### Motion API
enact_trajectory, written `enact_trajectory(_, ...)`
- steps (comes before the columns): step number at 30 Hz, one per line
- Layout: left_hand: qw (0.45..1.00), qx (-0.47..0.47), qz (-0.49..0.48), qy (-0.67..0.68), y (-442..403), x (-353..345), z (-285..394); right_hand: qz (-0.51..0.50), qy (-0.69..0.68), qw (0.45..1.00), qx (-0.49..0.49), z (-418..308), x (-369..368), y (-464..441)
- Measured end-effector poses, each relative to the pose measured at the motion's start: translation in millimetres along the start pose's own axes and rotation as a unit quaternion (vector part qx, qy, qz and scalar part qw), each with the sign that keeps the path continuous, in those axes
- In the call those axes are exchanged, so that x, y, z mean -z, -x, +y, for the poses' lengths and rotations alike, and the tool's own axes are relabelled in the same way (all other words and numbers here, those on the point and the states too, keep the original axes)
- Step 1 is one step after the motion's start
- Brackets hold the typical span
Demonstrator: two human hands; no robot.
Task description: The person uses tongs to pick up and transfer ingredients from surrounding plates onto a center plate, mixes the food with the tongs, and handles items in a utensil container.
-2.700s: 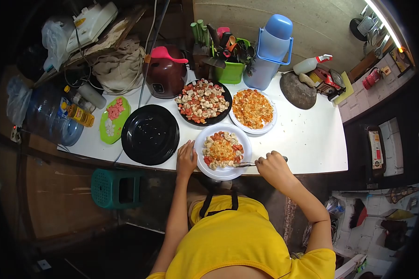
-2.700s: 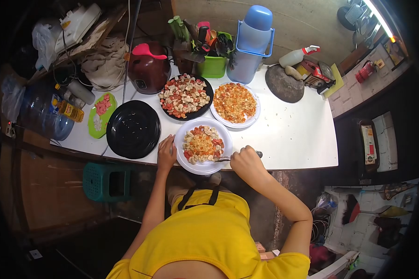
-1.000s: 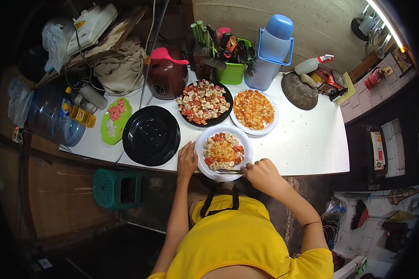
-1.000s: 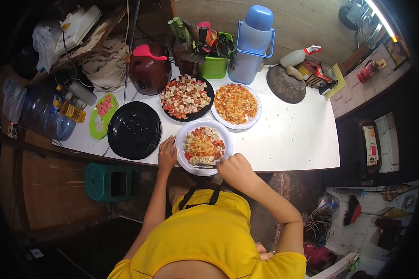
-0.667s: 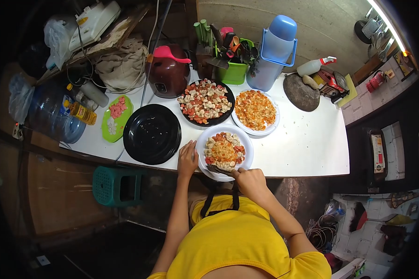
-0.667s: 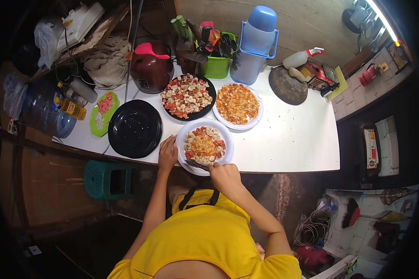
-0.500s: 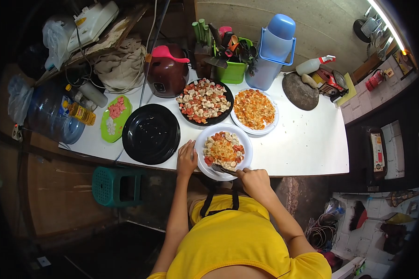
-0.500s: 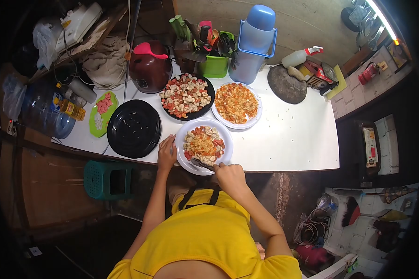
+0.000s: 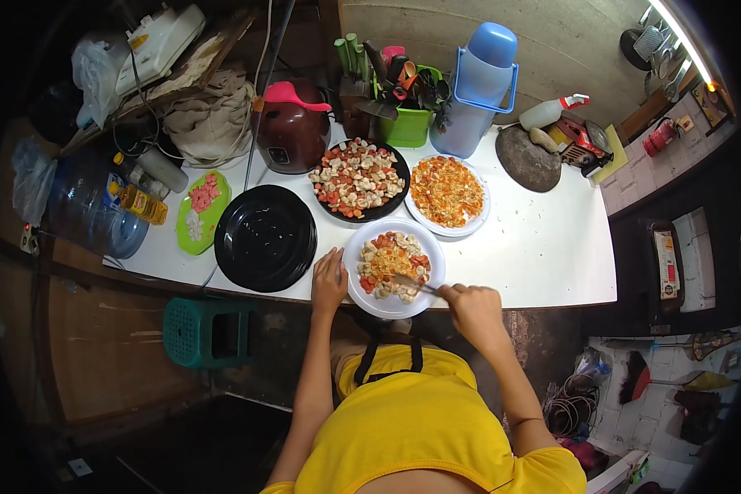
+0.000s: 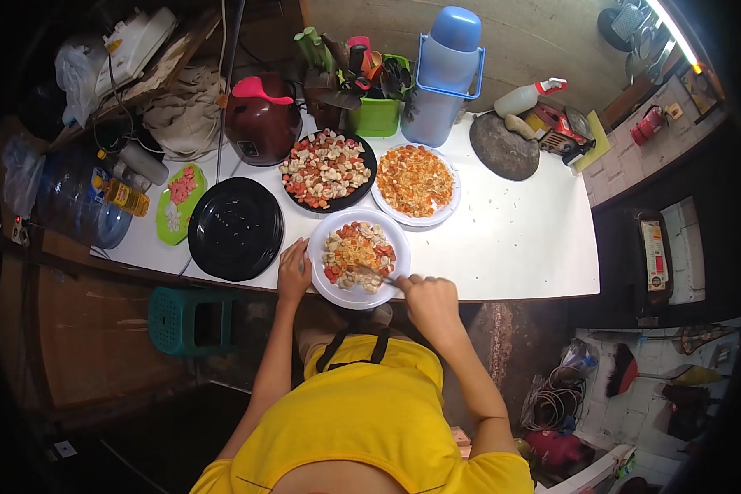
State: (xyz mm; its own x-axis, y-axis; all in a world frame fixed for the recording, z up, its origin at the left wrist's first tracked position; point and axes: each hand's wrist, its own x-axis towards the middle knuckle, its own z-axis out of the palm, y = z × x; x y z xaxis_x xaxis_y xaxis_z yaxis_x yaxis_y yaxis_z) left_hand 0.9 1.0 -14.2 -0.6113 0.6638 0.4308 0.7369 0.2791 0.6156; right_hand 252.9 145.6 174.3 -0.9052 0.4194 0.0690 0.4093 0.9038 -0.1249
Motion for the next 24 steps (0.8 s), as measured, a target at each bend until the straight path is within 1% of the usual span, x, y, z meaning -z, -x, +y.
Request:
enact_trajectory(2,1.0,0.001,0.002,0.002,0,-1,-1,0.035,0.039,0.998,-0.017,11,-4,-4)
enact_trajectory(3,1.0,0.001,0.002,0.003,1,-1,-2,0.035,0.054,0.998,-0.019,15,-6,-6)
enact_trajectory(6,1.0,0.001,-0.001,0.003,0,0,0,0.003,0.073,0.997,0.013,19,-20,-10)
enact_trajectory(9,1.0,0.002,-0.002,0.003,-1,1,1,0.019,0.079,0.996,0.037,15,-32,-10)
enact_trajectory(12,1.0,-0.002,0.001,0.004,0,0,0,-0.001,0.079,0.996,0.035,14,-31,-9)
enact_trajectory(15,1.0,-0.003,0.004,0.004,-1,0,-1,0.011,0.057,0.998,0.031,12,-24,-8)
enact_trajectory(18,1.0,-0.004,0.004,0.003,0,-1,0,0.01,0.061,0.997,0.044,13,-32,-7)
enact_trajectory(21,1.0,-0.008,0.004,0.004,0,0,-2,-0.005,0.075,0.997,0.036,12,-33,-7)
enact_trajectory(24,1.0,-0.002,0.003,0.007,1,-2,-3,0.015,0.051,0.998,0.033,10,-27,-5)
